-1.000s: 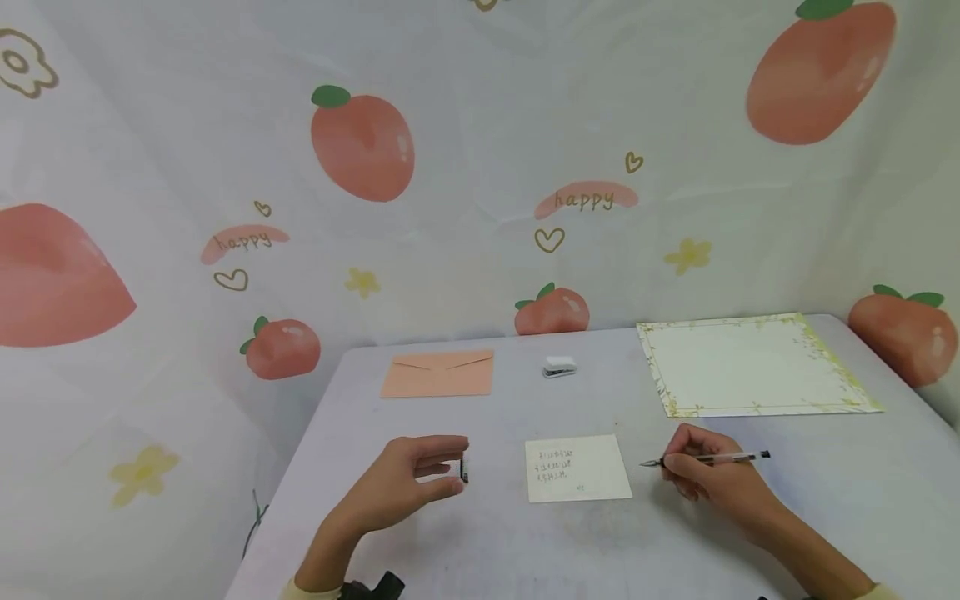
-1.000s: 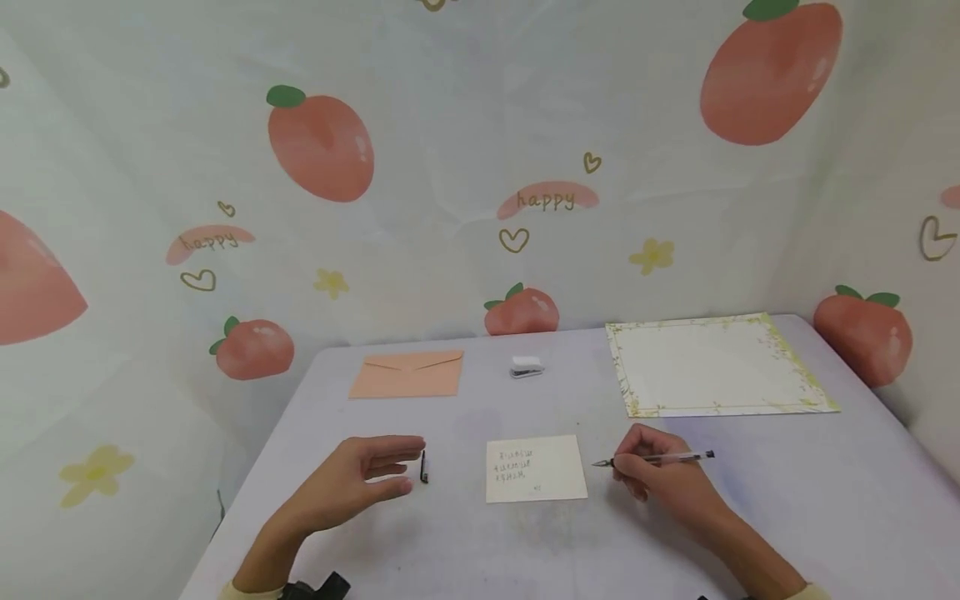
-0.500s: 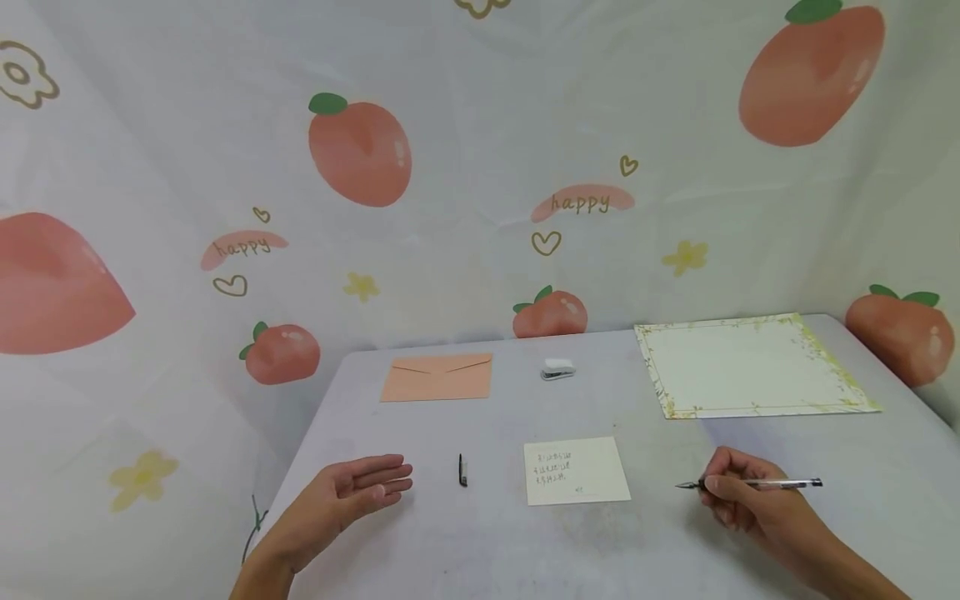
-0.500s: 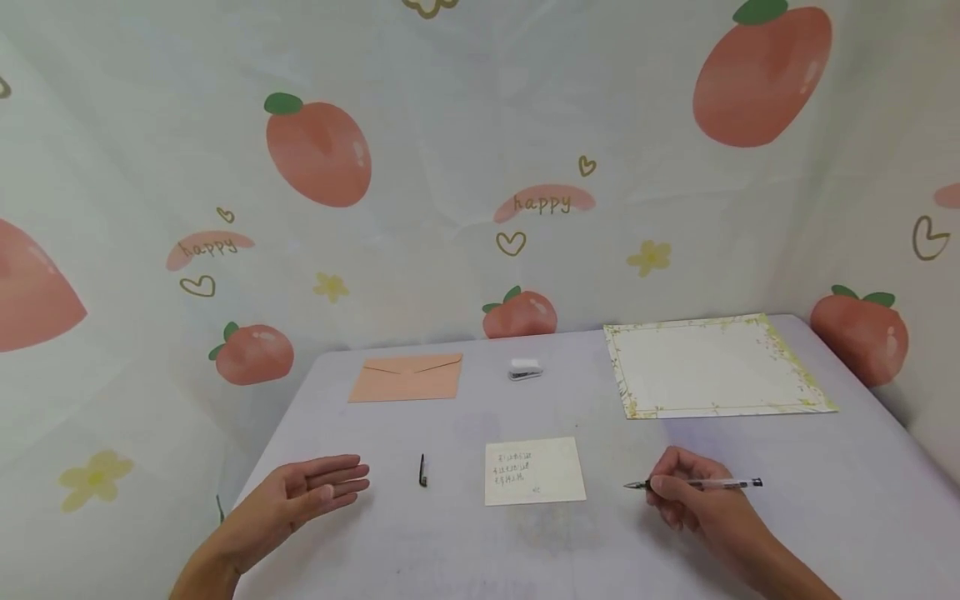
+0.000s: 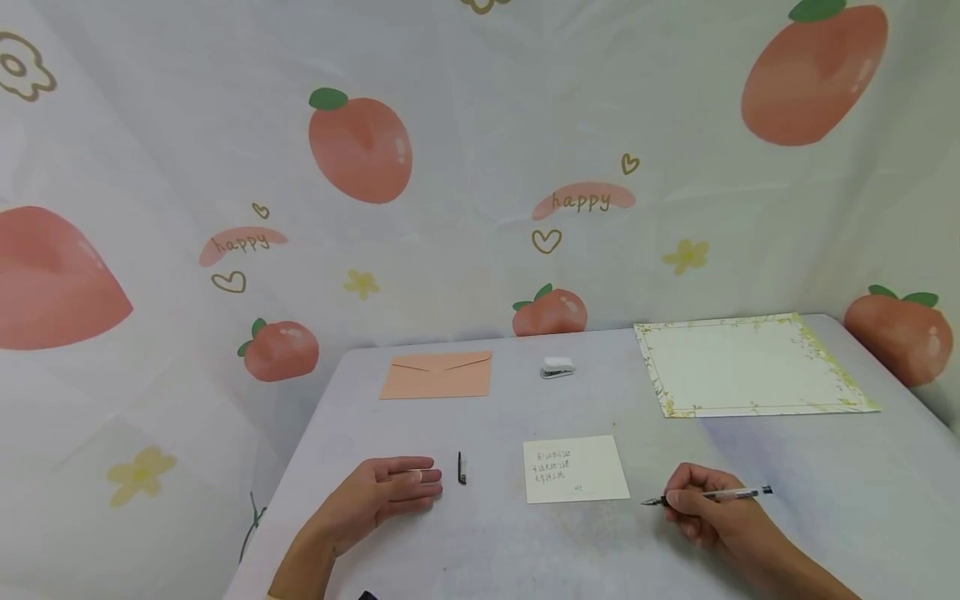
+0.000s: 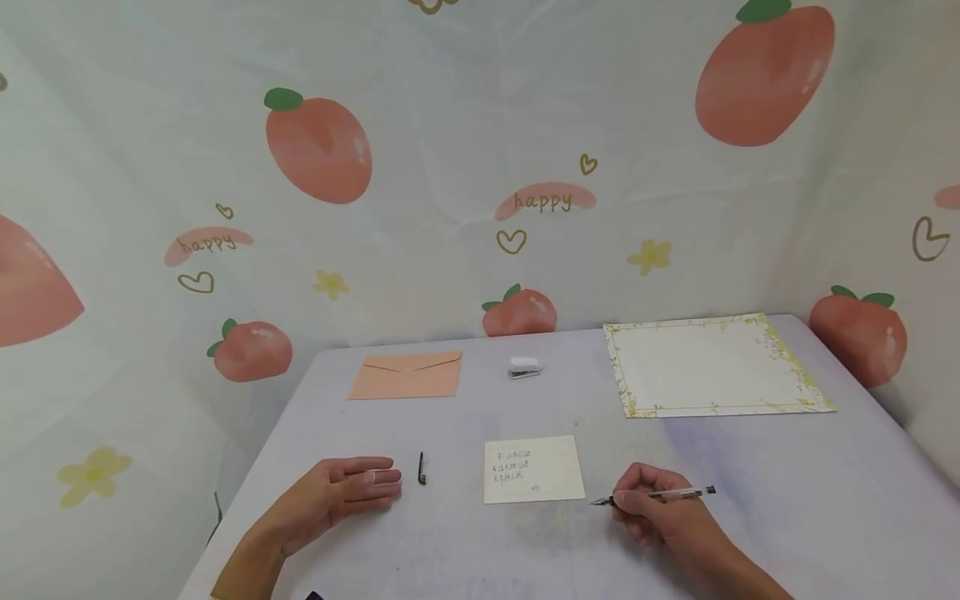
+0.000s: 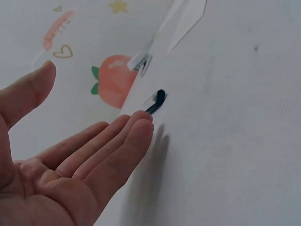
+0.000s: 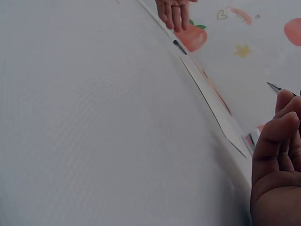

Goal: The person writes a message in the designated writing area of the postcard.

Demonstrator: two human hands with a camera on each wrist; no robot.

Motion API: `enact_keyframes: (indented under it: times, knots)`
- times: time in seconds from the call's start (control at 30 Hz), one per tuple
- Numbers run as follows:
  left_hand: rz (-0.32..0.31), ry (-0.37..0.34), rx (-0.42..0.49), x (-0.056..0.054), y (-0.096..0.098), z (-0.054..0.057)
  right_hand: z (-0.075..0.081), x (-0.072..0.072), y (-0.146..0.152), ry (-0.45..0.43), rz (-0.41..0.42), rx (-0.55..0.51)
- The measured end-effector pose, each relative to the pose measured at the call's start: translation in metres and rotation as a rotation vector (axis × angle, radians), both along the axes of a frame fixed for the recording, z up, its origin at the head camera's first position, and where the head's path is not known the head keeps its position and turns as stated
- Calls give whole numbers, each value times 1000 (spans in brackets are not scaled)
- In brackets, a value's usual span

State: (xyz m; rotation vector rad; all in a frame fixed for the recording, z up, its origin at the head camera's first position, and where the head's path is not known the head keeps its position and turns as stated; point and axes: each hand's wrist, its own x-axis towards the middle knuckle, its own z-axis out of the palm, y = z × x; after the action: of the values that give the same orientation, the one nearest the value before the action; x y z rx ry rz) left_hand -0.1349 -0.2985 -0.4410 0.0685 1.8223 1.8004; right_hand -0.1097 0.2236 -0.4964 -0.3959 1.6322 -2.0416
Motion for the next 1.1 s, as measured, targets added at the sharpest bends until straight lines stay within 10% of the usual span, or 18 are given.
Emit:
enact_keyframes:
  times: [0.67, 1.1]
  knots:
    - [129, 118, -304, -24, 47, -6, 1, 0, -26, -21, 7, -7]
    - [152, 414, -719, -27, 82, -12, -1, 0, -28, -35, -2, 13]
